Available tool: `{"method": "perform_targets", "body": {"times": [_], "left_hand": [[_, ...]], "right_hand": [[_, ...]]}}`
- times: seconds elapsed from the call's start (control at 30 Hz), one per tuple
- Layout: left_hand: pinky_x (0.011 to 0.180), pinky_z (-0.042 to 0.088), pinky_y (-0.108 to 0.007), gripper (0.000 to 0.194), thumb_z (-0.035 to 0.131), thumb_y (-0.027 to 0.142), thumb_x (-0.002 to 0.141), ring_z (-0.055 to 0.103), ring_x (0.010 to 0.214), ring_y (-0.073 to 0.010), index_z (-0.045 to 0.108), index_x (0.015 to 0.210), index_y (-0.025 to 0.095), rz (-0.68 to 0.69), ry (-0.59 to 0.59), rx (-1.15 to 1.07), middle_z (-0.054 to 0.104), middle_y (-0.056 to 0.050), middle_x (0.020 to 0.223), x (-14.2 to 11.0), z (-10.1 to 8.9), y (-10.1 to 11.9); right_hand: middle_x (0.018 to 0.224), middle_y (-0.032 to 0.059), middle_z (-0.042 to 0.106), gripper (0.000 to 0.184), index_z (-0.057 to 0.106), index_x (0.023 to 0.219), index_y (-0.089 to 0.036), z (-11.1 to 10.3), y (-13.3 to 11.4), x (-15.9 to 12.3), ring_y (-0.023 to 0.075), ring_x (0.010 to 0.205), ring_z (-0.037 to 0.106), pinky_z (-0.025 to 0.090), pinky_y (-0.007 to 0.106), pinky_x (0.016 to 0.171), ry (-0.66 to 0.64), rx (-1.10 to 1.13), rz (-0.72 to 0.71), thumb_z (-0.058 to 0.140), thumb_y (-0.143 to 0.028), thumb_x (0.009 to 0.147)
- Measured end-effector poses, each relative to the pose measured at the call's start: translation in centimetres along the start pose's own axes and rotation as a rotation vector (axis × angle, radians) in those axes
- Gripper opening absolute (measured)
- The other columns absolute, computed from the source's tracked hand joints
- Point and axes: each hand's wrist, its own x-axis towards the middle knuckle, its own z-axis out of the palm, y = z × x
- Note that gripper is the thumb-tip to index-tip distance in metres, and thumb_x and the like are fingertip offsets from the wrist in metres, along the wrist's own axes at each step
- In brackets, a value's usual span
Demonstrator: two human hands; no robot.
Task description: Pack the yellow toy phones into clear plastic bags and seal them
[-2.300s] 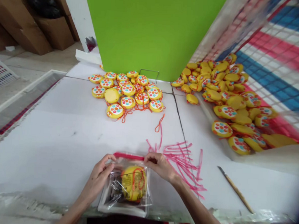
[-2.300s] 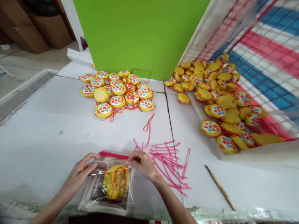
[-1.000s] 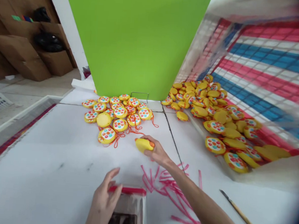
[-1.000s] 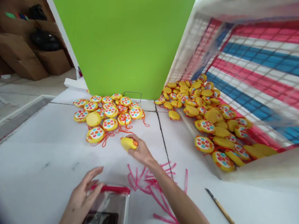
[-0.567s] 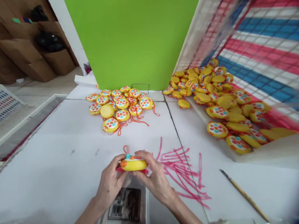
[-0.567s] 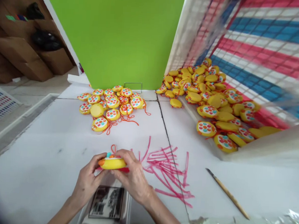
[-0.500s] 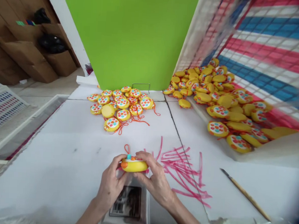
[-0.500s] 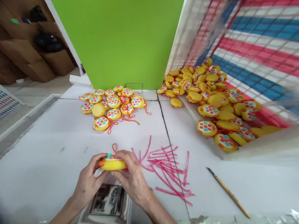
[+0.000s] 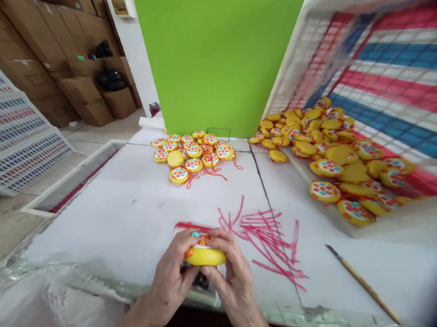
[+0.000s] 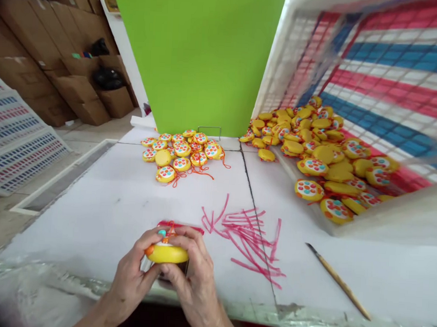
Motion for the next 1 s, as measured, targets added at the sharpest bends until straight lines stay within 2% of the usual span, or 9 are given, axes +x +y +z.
{"method": "perform_targets", "body": {"times": [0.13,0.27,0.37,0.47,0.57,0.63,0.7,0.83,1.0], "left_hand": [[0.076,0.053,-0.028,0.024,0.052,0.027,0.084,0.064,0.091,-0.0189,0.048,0.108,0.023,-0.072,-0.007,-0.054,0.065,-0.006,0.100,-0.9,-0.3,1.4],[0.069,0.053,-0.030,0.024,0.052,0.035,0.082,0.064,0.078,-0.0199,0.052,0.102,0.021,-0.329,-0.091,-0.115,0.066,-0.006,0.089,-0.8,-0.1,2.2],[0.071,0.052,-0.031,0.025,0.054,0.037,0.080,0.064,0.079,-0.0198,0.052,0.099,0.022,-0.427,-0.133,-0.151,0.066,-0.005,0.090,0.2,-0.2,1.4],[0.079,0.051,-0.033,0.032,0.056,0.032,0.078,0.062,0.091,-0.0200,0.047,0.107,0.022,-0.443,-0.051,-0.090,0.062,-0.006,0.106,0.8,-0.7,-0.7],[0.083,0.049,-0.037,0.025,0.053,0.030,0.081,0.060,0.096,-0.0212,0.049,0.103,0.020,-0.409,0.002,0.068,0.060,-0.008,0.106,-0.3,-0.7,-3.0],[0.079,0.050,-0.035,0.009,0.048,0.027,0.084,0.060,0.089,-0.0201,0.054,0.084,0.020,-0.313,-0.148,0.138,0.062,-0.006,0.091,-1.6,0.1,-3.9],[0.081,0.050,-0.035,0.016,0.045,0.023,0.086,0.059,0.093,-0.0207,0.057,0.075,0.020,-0.162,-0.294,0.175,0.063,-0.007,0.093,-2.9,1.5,-4.3],[0.093,0.045,-0.044,0.023,0.047,0.022,0.086,0.047,0.117,-0.0282,0.058,0.105,0.016,0.024,-0.274,0.346,0.053,-0.015,0.126,-3.8,4.7,-5.1],[0.086,0.049,-0.040,0.031,0.040,0.020,0.089,0.057,0.103,-0.0241,0.052,0.117,0.015,0.043,-0.345,0.391,0.061,-0.013,0.113,-3.9,6.7,-7.2]], "right_hand": [[0.102,0.0062,0.053,0.019,0.054,0.105,-0.027,0.2,-0.7,-1.0,0.0210,0.096,0.053,0.045,0.033,0.081,0.009,-0.036,-0.030,0.053,-0.034,0.087],[0.093,0.0050,0.054,0.016,0.053,0.102,-0.025,0.2,-0.7,-0.6,0.0198,0.087,0.054,0.046,0.031,0.075,0.010,-0.083,-0.040,0.052,-0.033,0.088],[0.097,0.0053,0.056,0.019,0.053,0.105,-0.025,-0.1,0.0,0.7,0.0200,0.090,0.054,0.046,0.032,0.080,-0.085,-0.149,-0.044,0.053,-0.028,0.087],[0.102,0.0062,0.058,0.026,0.052,0.110,-0.023,-0.6,1.5,2.7,0.0203,0.093,0.055,0.046,0.034,0.083,-0.187,-0.172,0.047,0.054,-0.025,0.084],[0.093,0.0062,0.061,0.028,0.052,0.104,-0.019,-1.2,3.4,4.9,0.0189,0.081,0.059,0.052,0.030,0.065,-0.098,0.074,0.320,0.055,-0.036,0.081],[0.089,0.0052,0.061,0.034,0.050,0.100,-0.019,-1.3,4.5,6.1,0.0170,0.074,0.060,0.051,0.025,0.054,0.020,0.339,0.495,0.057,-0.044,0.079],[0.087,0.0039,0.062,0.037,0.050,0.098,-0.019,-1.2,5.3,7.0,0.0153,0.070,0.061,0.052,0.023,0.050,0.123,0.542,0.589,0.062,-0.045,0.074],[0.085,0.0015,0.063,0.037,0.053,0.094,-0.020,-1.0,6.4,7.5,0.0134,0.067,0.062,0.053,0.022,0.050,0.220,0.723,0.658,0.073,-0.036,0.067],[0.088,0.0009,0.063,0.036,0.055,0.093,-0.019,-1.2,7.6,7.0,0.0120,0.070,0.062,0.054,0.020,0.054,0.277,0.745,0.704,0.076,-0.026,0.064]]}}
